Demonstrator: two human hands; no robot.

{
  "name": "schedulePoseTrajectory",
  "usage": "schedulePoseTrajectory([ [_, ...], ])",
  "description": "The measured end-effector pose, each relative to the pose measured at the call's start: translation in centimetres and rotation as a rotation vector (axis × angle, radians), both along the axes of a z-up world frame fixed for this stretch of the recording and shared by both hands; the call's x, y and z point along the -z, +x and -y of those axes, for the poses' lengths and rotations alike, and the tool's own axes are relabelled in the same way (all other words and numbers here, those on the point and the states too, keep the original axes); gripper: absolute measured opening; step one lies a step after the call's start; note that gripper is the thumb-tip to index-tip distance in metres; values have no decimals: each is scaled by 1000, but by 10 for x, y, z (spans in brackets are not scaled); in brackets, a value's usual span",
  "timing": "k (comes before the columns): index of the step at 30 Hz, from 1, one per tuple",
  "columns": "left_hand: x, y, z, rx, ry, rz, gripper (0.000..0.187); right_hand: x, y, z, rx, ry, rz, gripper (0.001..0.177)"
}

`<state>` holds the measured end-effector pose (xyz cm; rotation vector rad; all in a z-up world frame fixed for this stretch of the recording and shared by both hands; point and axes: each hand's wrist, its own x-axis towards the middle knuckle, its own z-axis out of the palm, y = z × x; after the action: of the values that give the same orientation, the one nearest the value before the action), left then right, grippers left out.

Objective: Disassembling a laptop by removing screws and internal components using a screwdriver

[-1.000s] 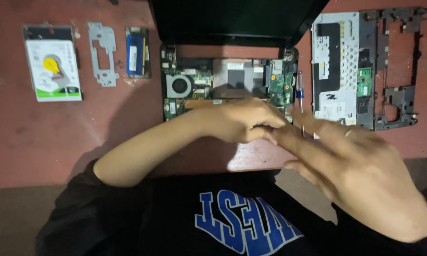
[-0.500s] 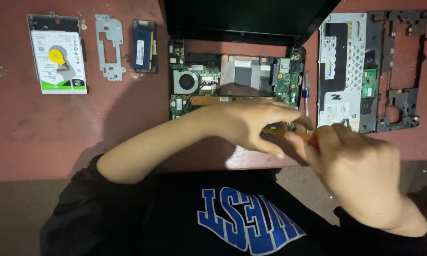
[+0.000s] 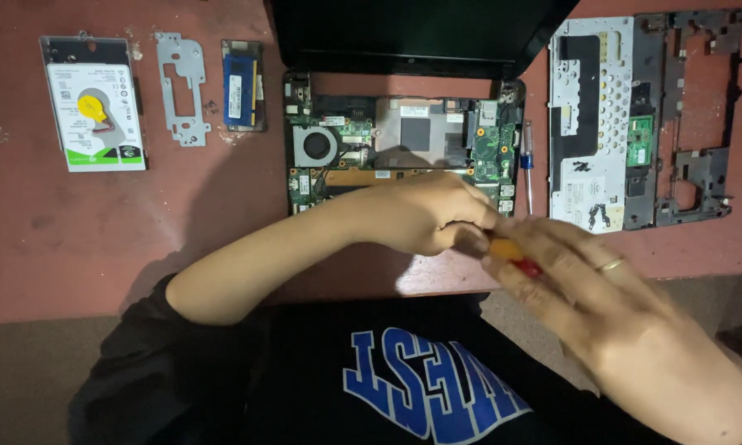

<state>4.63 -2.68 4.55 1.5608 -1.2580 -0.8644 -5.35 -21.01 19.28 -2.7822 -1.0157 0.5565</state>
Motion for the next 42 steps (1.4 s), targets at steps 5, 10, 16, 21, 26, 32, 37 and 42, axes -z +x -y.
schedulePoseTrajectory([
  [5, 7, 1, 1, -3, -88, -13, 22, 2, 4, -3, -153, 97, 115, 53],
  [10, -15, 4, -11, 55, -6, -82, 59, 12, -2, -4, -89, -46, 321, 44],
  [16, -17, -5, -8, -89, -161, 163, 53, 25, -7, -7, 1, -266, 514, 33],
  [21, -12, -11, 2, -194, -174, 125, 28, 29, -6, -13, 12, -235, 508, 26],
  [26, -15, -9, 1, -168, -96, 105, 22, 38, -4, -11, 113, -258, 462, 34],
  [32, -11, -11, -3, -224, -256, 104, 16, 51, 7, 7, 227, 125, 205, 43],
  [37, -14, -21, -18, -304, -252, 163, 20, 44, -8, 70, 473, 230, 178, 59],
  [42, -26, -30, -34, -387, -417, 153, 19, 85, -22, 121, 696, 257, 328, 21],
])
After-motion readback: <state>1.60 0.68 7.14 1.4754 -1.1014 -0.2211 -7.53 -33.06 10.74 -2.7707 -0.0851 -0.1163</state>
